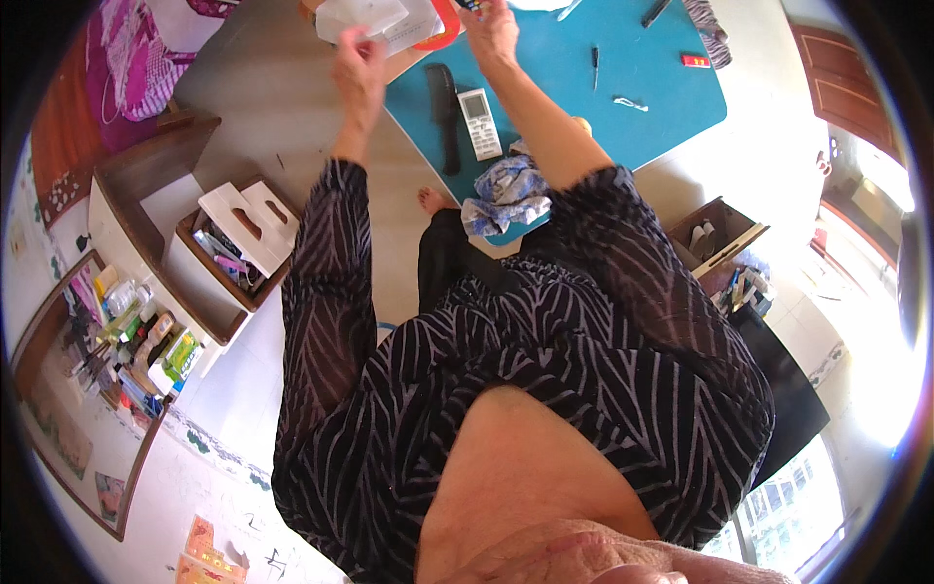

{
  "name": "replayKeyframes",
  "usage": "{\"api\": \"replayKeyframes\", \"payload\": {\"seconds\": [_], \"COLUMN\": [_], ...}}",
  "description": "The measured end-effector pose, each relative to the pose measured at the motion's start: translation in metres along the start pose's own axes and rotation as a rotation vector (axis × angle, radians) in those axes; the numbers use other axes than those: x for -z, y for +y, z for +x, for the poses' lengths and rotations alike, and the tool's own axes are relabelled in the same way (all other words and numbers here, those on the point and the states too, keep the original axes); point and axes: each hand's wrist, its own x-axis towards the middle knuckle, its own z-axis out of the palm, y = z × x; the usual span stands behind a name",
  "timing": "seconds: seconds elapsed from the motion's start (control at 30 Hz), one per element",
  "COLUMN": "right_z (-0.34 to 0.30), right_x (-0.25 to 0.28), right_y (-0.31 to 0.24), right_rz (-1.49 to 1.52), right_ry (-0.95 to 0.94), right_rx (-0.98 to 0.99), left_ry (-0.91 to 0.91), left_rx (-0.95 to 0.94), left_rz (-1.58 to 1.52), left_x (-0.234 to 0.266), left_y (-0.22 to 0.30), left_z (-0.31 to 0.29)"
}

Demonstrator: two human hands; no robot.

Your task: The person picks up several packaged toothbrushes from the floor, places them into a larger package, and then organizes various medicine bottles and items on a table while wiping the surface with a cloth.

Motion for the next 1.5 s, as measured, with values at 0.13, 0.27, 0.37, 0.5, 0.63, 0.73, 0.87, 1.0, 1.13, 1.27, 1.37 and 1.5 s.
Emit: {"api": "replayKeyframes", "payload": {"seconds": [0.13, 0.27, 0.37, 0.5, 0.63, 0.73, 0.87, 1.0, 1.13, 1.27, 1.37, 1.5], "right_z": [-0.078, -0.147, -0.164, -0.159, -0.146, -0.133, -0.122, -0.115, -0.117, -0.103, -0.089, -0.067], "right_x": [0.119, 0.216, 0.26, 0.259, 0.24, 0.233, 0.222, 0.208, 0.207, 0.19, 0.167, 0.141], "right_y": [-0.077, -0.076, -0.027, 0.01, 0.019, 0.021, 0.034, 0.031, 0.023, 0.014, 0.003, -0.018], "right_rz": [0.343, 0.175, 0.013, -0.126, -0.025, -0.017, 0.059, 0.07, 0.091, 0.159, 0.107, 0.045], "right_ry": [-0.215, -0.094, -0.091, -0.271, -0.347, -0.385, -0.435, -0.397, -0.438, -0.455, -0.428, -0.473], "right_rx": [-0.127, 0.006, -0.053, 0.021, -0.024, -0.003, -0.019, 0.167, 0.016, 0.057, 0.118, 0.131], "left_ry": [-0.534, -0.552, -0.53, -0.43, -0.147, -0.129, 0.021, 0.184, -0.074, -0.186, -0.146, -0.151], "left_rx": [0.201, 0.077, 0.237, 0.261, 0.068, 0.188, 0.137, -0.098, -0.341, -0.181, -0.399, -0.036], "left_rz": [0.02, 0.453, 0.555, 0.482, 0.196, 0.213, 0.464, 0.684, 0.915, 0.315, 0.471, 0.553], "left_x": [-0.013, -0.064, -0.082, -0.079, -0.049, -0.014, -0.007, -0.03, -0.04, -0.032, -0.03, -0.032], "left_y": [0.057, 0.068, 0.081, 0.086, 0.098, 0.099, 0.057, -0.017, -0.023, -0.059, -0.01, 0.053], "left_z": [-0.101, -0.142, -0.141, -0.149, -0.122, -0.046, 0.062, 0.109, 0.121, 0.131, 0.12, 0.094]}}
